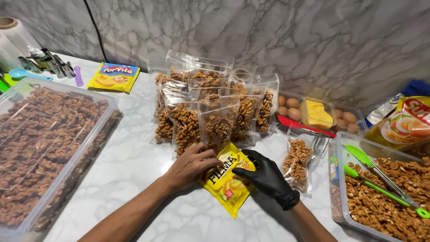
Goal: Using tongs to fill small plastic bags with snacks from a large tray in a kitchen setting.
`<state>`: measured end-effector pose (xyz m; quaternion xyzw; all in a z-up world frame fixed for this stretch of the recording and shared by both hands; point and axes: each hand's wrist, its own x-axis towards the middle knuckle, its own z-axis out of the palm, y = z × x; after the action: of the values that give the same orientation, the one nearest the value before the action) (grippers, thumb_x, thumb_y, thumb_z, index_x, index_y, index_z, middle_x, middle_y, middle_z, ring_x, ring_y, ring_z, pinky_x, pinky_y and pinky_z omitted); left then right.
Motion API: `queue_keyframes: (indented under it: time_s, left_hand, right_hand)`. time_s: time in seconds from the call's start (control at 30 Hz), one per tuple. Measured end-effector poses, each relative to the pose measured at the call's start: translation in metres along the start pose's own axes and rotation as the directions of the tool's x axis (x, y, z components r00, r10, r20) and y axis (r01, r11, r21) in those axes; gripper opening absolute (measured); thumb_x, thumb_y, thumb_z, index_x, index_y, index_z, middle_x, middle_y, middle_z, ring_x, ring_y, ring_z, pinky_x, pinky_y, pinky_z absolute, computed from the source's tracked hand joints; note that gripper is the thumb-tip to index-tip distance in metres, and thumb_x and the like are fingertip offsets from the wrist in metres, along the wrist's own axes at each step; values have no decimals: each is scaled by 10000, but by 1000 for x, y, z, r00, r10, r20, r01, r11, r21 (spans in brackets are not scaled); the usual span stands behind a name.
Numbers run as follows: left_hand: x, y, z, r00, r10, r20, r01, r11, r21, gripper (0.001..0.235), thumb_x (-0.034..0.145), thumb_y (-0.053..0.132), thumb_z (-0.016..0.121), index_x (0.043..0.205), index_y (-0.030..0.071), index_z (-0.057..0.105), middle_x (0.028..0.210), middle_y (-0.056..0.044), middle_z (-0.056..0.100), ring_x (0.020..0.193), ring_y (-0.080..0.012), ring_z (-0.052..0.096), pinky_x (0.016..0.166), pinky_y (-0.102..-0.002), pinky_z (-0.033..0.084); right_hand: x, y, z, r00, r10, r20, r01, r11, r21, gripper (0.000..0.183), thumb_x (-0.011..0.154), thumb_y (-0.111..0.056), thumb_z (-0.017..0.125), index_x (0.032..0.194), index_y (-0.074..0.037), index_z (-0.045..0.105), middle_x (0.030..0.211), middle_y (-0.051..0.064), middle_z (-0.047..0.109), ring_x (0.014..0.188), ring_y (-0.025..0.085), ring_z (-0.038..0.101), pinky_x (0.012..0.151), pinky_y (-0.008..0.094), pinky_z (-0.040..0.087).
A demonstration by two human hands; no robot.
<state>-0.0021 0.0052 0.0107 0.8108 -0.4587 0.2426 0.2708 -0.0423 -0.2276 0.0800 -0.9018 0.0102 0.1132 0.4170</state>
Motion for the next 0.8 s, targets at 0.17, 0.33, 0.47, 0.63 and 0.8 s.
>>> queue_keyframes:
  time_s: [0.17, 0.33, 0.47, 0.63, 0.8]
  left_hand:
    - [-9, -17, 15, 973, -102, -209, 104, 995, -2, 315, 921, 301, 743, 1181, 139, 673, 1129, -105, 542, 1062, -272, 472, 863, -377, 447]
    - [5, -4, -1, 705, -425, -568, 532, 847, 27, 796, 731, 517, 883, 1294, 140, 464, 1349, -145, 329, 1302, -310, 371, 1109, -440, 377]
    - [7, -5, 2, 667, -523, -531, 568, 818, -93, 831, 753, 464, 878, 1363, 140, 417, 1407, -152, 329, 1365, -321, 356, 1137, -459, 377]
    - [8, -6, 1, 754, -494, -434, 484, 863, -141, 747, 801, 394, 859, 1367, 138, 444, 1418, -163, 341, 1391, -341, 368, 1175, -488, 357]
    - [9, -6, -3, 808, -440, -392, 432, 895, -113, 705, 849, 388, 811, 1411, 141, 464, 1508, -179, 322, 1467, -364, 322, 1237, -556, 290]
  right_hand:
    - [13, 30, 2, 996, 80, 45, -87, 974, 208, 437, 786, -213, 837, 1188, -101, 710, 1105, 47, 843, 901, 176, 816, 711, 317, 660]
    - [4, 29, 16, 1000, 15, 14, -17, 987, 159, 519, 783, -283, 817, 1274, -194, 671, 1171, -30, 829, 1000, 106, 782, 819, 299, 642]
    - [-9, 33, 47, 985, 27, -171, -52, 988, -146, 775, 815, -523, 732, 1481, -241, 452, 1332, 17, 706, 1096, 230, 751, 853, 416, 614]
    - [-9, 37, 87, 868, -317, -382, 68, 838, -542, 840, 893, -600, 650, 1552, -165, 364, 1070, 105, 643, 561, 347, 698, 467, 478, 563]
    - [-9, 14, 96, 706, -493, -508, -5, 714, -700, 444, 967, -507, 606, 1204, -132, 583, 954, 100, 575, 559, 278, 651, 386, 417, 512]
